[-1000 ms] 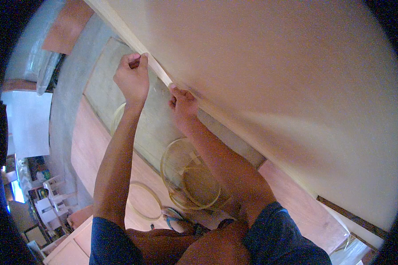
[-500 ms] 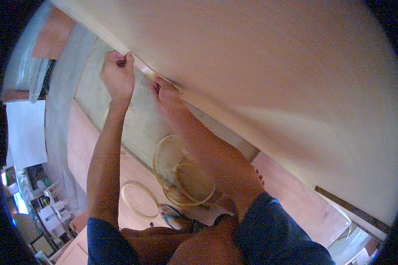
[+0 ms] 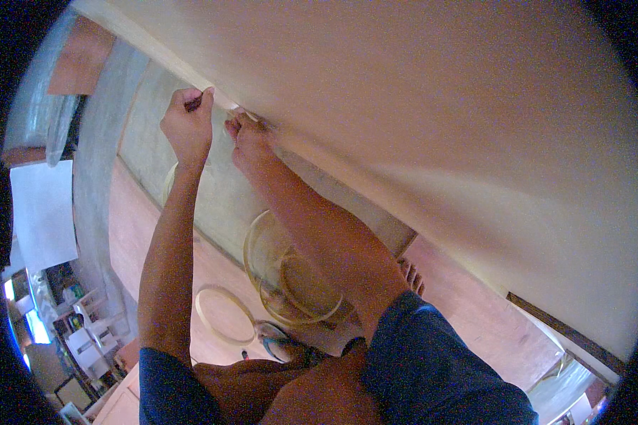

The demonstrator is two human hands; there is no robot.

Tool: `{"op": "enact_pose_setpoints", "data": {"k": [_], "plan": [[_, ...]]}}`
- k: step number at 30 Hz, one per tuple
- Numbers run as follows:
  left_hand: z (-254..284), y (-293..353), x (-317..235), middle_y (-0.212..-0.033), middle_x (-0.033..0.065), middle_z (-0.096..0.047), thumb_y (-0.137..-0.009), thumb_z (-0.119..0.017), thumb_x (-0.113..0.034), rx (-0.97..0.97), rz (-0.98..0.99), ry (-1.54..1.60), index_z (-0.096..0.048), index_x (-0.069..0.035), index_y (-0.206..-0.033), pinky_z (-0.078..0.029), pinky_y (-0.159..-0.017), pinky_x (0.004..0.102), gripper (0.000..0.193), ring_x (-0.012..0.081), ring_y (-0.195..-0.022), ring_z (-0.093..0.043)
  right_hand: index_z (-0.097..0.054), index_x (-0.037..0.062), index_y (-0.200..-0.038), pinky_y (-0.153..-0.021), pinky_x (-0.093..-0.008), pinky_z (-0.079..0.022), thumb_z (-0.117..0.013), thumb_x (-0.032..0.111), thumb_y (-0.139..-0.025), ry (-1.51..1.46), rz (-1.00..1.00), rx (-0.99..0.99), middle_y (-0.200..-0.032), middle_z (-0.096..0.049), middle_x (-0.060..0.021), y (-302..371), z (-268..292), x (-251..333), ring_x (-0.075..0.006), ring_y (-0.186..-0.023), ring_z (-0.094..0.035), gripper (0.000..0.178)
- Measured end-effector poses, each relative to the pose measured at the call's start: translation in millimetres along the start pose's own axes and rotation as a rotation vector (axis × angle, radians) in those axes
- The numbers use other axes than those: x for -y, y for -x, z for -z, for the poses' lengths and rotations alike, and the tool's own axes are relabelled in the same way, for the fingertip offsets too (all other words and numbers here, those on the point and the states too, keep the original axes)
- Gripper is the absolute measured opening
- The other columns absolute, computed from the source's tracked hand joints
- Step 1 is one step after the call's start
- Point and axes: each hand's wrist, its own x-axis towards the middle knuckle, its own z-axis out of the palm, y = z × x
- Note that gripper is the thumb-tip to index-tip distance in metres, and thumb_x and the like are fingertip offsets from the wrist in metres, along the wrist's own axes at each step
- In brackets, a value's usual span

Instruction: The person handles thin wooden strips and uses pliers to cut and fit them along the edge of a wooden furniture piece. The person sits on the floor, positions the strips, and trims them to fit the curved edge of the furniture.

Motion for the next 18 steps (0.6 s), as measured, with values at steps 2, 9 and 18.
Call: {"op": "enact_pose_setpoints", "data": {"k": [2,9,18], "plan": [[-2,2,2,-0.079,0.0132,-0.076,-0.087,-0.085,-0.019,0.020,0.050,-0.002,-0.070,0.001,-0.094,-0.058,-0.070,0.0370,0.026,0.0224,-0.071,-0.074,-0.062,0.0082,-0.110,-0.072,-0.0314,-0.064,-0.070,0.012,-0.101,-0.004,-0.047,0.007,-0.097,-0.064,-0.0064,-2,-2,-4,-0.0197,-0.083,-0.065,0.013],[-23,19,13,-0.080,0.0173,-0.074,-0.083,-0.081,-0.012,0.062,0.104,-0.056,-0.067,0.001,-0.088,-0.058,-0.074,0.0419,0.020,0.0325,-0.076,-0.075,-0.064,0.0085,-0.115,-0.084,-0.0315,-0.052,-0.057,0.026,-0.109,0.330,-0.168,0.113,-0.098,-0.067,-0.0058,-9,7,0,-0.0206,-0.092,-0.065,0.020],[-36,33,26,-0.085,0.0179,-0.076,-0.083,-0.082,-0.027,0.201,0.409,-0.100,-0.075,0.001,-0.091,-0.059,-0.079,0.0416,0.030,0.0321,-0.080,-0.076,-0.066,0.0093,-0.116,-0.087,-0.0384,-0.057,-0.066,0.015,-0.098,1.250,0.375,0.288,-0.101,-0.071,-0.0096,-8,35,-8,-0.0250,-0.096,-0.069,0.019]]}}
